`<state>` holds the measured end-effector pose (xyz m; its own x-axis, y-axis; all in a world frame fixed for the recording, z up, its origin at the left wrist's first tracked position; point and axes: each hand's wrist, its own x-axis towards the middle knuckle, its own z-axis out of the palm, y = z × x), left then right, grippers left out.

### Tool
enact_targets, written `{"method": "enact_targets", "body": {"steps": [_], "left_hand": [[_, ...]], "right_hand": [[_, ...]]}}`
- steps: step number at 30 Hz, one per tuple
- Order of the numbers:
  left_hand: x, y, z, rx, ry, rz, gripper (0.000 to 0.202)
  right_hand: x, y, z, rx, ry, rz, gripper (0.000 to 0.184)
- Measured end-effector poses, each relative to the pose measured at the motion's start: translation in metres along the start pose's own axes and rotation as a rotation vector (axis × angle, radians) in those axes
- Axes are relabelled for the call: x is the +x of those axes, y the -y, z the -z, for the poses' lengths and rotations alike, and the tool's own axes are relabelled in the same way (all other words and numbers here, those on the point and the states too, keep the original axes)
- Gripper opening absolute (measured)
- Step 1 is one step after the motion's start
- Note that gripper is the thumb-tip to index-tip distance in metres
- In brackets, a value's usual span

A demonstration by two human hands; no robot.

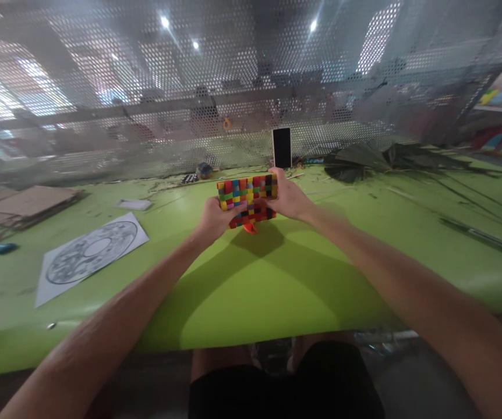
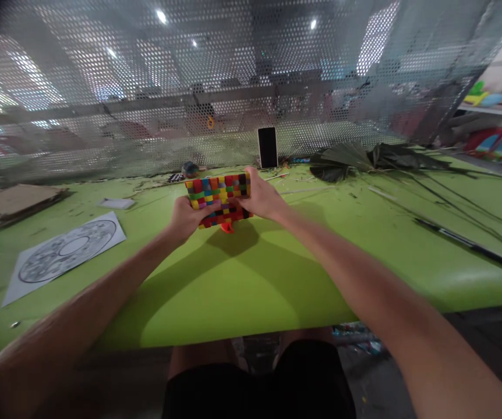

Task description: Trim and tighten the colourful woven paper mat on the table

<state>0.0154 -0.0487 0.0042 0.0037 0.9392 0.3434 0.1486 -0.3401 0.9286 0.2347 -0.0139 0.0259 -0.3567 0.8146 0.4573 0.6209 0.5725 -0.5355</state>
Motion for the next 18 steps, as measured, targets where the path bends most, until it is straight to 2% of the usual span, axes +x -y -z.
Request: {"method": "enact_targets", "body": {"steps": [9, 18], "left_hand": [[-0.003, -0.008, -0.006, 0.005, -0.068, 0.019, 0.036], [-0.004, -0.002, -0.001, -0.003, -0.007, -0.017, 0.043]], "right_hand": [[0.0, 0.0, -0.001, -0.093, -0.009, -0.06, 0.072], [-0.002, 0.006, -0.002, -0.061, 0.015, -0.059, 0.073]]}}
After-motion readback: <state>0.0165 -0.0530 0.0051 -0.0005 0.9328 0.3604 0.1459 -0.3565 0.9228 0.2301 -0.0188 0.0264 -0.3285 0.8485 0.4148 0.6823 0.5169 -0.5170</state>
